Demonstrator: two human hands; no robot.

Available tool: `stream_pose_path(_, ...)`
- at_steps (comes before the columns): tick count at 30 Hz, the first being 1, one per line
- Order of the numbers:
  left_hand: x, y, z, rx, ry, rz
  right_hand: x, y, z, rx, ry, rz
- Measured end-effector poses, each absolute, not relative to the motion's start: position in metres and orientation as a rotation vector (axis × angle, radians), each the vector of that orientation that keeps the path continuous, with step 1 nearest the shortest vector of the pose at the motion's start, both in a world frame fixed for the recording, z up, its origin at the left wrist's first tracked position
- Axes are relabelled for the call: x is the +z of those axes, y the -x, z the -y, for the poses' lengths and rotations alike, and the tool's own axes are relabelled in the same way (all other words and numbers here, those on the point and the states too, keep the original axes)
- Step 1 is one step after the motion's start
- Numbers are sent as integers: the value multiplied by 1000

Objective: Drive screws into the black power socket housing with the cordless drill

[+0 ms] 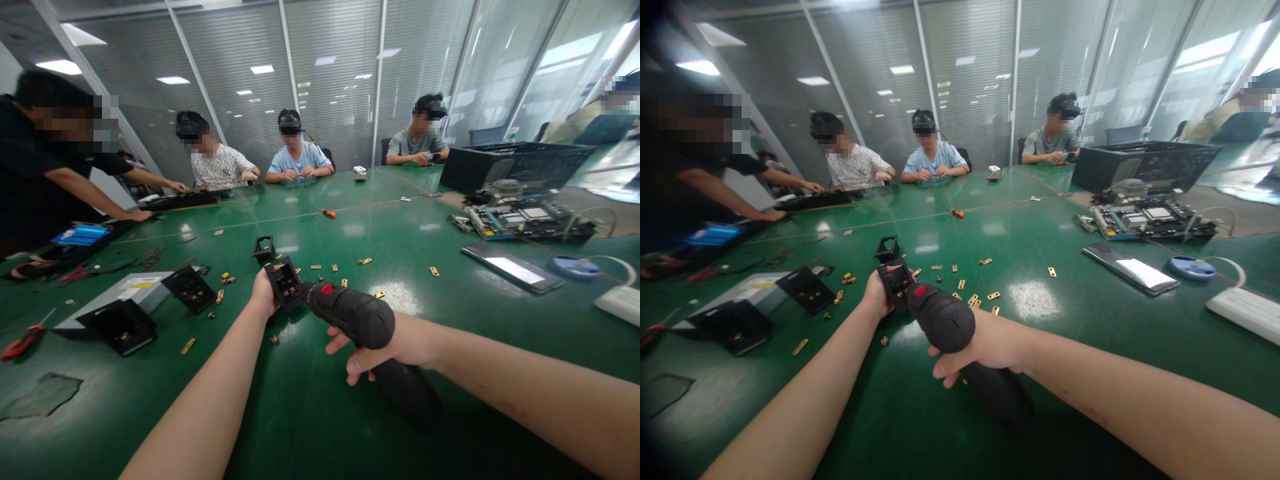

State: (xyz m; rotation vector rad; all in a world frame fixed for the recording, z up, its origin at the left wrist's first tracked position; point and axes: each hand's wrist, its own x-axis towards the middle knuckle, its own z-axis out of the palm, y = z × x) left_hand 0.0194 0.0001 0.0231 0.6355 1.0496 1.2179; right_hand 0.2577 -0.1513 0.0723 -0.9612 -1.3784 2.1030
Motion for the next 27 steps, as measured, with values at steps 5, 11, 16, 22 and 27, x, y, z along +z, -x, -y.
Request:
stream_pose_path(5,23,-19,0,1214,-618,-1048,71,-259,153,2113,878,1387)
stream_pose_path(11,24,-21,1,1236,-614,-1042,66,-262,151,2141,863,1352)
stream_pose_path(16,21,-20,-1,1229,-622,-1032,64,-261,151,2148,826,1373)
stream_pose_path(22,20,-20,-2,1236,-608,-1017,61,-260,152,2111,836,1395)
stream_pose_path(27,22,-20,0,1221,-619,-1023,61,-262,152,2115,833,1369)
